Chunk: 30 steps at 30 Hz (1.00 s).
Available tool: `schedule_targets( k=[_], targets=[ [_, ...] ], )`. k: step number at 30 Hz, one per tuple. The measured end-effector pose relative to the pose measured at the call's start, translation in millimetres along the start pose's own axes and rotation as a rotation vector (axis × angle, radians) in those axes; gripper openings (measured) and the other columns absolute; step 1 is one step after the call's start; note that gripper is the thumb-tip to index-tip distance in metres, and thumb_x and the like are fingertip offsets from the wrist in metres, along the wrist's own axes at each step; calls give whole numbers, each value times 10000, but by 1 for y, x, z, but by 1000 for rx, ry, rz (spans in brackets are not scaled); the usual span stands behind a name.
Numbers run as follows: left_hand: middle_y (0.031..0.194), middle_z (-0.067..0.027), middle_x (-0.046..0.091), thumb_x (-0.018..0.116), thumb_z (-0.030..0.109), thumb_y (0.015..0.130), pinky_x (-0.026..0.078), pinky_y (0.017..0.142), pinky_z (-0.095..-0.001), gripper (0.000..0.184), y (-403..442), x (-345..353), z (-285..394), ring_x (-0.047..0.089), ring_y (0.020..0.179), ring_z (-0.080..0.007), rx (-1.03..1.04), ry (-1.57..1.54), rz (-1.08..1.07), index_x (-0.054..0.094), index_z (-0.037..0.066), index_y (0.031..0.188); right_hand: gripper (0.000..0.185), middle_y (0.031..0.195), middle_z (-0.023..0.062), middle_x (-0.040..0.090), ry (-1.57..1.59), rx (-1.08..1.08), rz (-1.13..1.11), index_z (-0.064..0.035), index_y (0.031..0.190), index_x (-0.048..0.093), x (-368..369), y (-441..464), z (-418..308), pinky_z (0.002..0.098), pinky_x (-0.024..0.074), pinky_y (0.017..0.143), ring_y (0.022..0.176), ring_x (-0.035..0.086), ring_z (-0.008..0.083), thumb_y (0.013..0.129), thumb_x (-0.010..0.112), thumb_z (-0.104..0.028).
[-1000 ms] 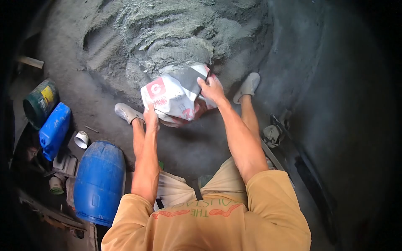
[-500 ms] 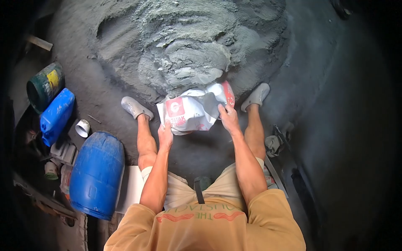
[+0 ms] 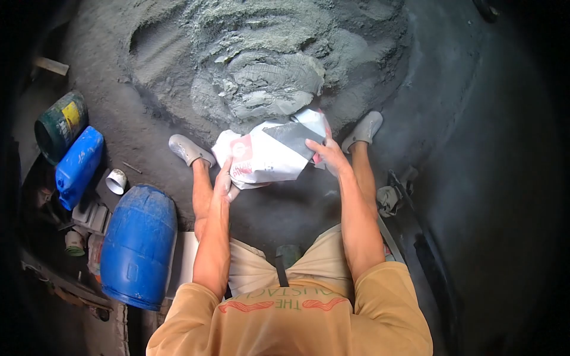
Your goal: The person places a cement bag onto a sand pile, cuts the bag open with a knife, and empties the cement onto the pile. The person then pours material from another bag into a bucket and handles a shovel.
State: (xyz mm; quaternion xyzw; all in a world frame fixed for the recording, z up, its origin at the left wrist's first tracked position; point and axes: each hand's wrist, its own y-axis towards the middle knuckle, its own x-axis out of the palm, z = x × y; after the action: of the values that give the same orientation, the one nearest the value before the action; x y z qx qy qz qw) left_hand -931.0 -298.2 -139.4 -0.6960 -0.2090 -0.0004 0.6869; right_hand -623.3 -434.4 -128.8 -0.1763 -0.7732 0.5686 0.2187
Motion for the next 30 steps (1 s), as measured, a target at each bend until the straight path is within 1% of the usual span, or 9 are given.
schedule_targets(
  k=[1, 2, 4, 6, 12, 19, 23, 28, 30],
  targets=[
    [1331, -143, 540, 471, 320, 1000, 412, 1038, -445, 488, 4, 0, 2, 537, 1200, -272, -128, 146, 34, 430, -11, 1356, 492, 852, 9, 582, -2, -3, -1, 19, 1144, 566, -1, 7, 1, 233, 411, 622, 690, 508, 82, 869, 677, -373],
    [1254, -159, 593, 488, 283, 992, 451, 1003, -438, 460, 5, 0, 3, 584, 1137, -274, -102, 223, 96, 460, -31, 1327, 476, 907, 28, 602, 32, 53, -23, 20, 1155, 564, -2, 14, 1, 247, 434, 665, 741, 540, 101, 882, 663, -358],
    [1265, -162, 584, 495, 264, 987, 450, 1005, -436, 458, 10, -10, -2, 579, 1143, -275, -84, 174, 56, 453, -35, 1330, 461, 963, 46, 621, 63, 104, -49, 20, 1166, 563, -1, 20, 10, 260, 457, 707, 793, 573, 120, 895, 650, -343],
    [1277, -166, 575, 502, 246, 982, 449, 1006, -434, 457, 6, -10, -3, 574, 1150, -276, -66, 122, 20, 445, -40, 1333, 437, 1054, 76, 643, 317, 76, -14, 21, 1204, 552, 0, 19, 19, 287, 489, 773, 893, 619, 157, 922, 616, -307],
    [1271, -156, 577, 544, 176, 933, 398, 1042, -435, 452, -22, 4, 7, 554, 1173, -274, 105, 12, -24, 457, -62, 1308, 456, 1156, 110, 618, 513, -31, -95, 55, 1242, 527, 3, -14, -2, 315, 473, 892, 1023, 604, 187, 907, 632, -236],
    [1233, -136, 597, 536, 121, 899, 382, 1046, -392, 400, -35, 10, 7, 564, 1147, -242, 285, 77, -19, 514, -80, 1244, 450, 1132, 91, 622, 408, -128, -62, 51, 1225, 549, -6, -24, -4, 303, 464, 891, 992, 608, 181, 870, 648, -207],
    [1229, -127, 598, 545, 113, 887, 383, 1038, -373, 402, -54, 4, -4, 566, 1142, -229, 358, 144, -15, 520, -84, 1237, 519, 1099, 75, 615, 497, -166, -79, 3, 1244, 546, -9, -30, 18, 293, 482, 811, 947, 600, 159, 843, 682, -295],
    [1259, -141, 576, 556, 254, 959, 417, 1008, -370, 492, -49, 33, 11, 561, 1142, -225, 207, 296, 92, 451, -71, 1312, 588, 1062, 61, 607, 215, -22, -54, -19, 1261, 518, 3, -35, -27, 308, 498, 690, 898, 592, 158, 865, 657, -431],
    [1310, -145, 532, 564, 224, 948, 388, 1041, -391, 522, -52, 40, 18, 523, 1190, -245, 221, 318, 73, 392, -44, 1361, 596, 1059, 65, 606, 233, -71, -24, -14, 1263, 513, 8, -34, -24, 306, 498, 665, 887, 593, 152, 872, 644, -444]
  ],
)
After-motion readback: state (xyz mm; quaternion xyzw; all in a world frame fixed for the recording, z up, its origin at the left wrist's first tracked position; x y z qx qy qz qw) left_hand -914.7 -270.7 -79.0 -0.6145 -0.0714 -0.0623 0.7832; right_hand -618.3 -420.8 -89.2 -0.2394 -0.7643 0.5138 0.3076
